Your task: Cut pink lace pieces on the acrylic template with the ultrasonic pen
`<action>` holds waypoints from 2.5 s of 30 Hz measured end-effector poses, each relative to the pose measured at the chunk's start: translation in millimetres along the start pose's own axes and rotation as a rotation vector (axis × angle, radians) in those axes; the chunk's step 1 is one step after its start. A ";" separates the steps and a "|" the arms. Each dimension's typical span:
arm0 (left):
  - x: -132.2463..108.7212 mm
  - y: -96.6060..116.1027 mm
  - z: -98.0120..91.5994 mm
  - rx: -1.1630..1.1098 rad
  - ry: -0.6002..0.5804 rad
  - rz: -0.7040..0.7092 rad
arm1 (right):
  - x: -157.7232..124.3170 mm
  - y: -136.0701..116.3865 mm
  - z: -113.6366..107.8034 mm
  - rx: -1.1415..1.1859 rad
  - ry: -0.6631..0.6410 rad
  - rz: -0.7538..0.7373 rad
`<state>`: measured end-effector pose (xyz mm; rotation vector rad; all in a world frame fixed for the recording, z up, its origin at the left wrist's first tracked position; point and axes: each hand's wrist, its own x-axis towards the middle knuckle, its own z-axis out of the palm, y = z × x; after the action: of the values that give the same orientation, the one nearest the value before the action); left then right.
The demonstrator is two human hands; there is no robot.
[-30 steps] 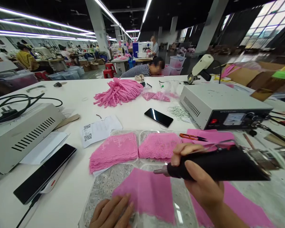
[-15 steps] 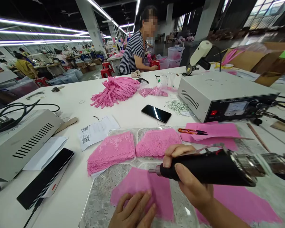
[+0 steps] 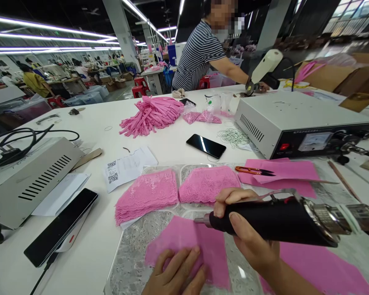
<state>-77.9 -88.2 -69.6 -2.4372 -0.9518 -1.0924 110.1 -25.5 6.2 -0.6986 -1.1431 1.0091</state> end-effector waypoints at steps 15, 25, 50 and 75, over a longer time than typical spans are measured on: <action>-0.9 -1.3 1.1 0.010 -0.002 0.027 | 2.4 -2.5 5.8 -0.039 0.012 -0.016; -15.0 -0.4 8.3 0.042 0.000 0.033 | 5.0 -8.3 -4.8 0.028 0.052 -0.025; -17.2 -2.9 11.6 0.053 0.049 0.023 | 4.6 -20.2 -23.0 0.007 0.107 -0.024; 56.0 13.0 17.9 0.002 -0.255 -0.003 | -10.8 -32.4 -53.4 -0.028 0.184 -0.033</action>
<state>-31.8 -63.5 -39.6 -2.6174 -1.0296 -0.7925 169.3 -46.4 14.3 -0.7760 -1.0064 0.8833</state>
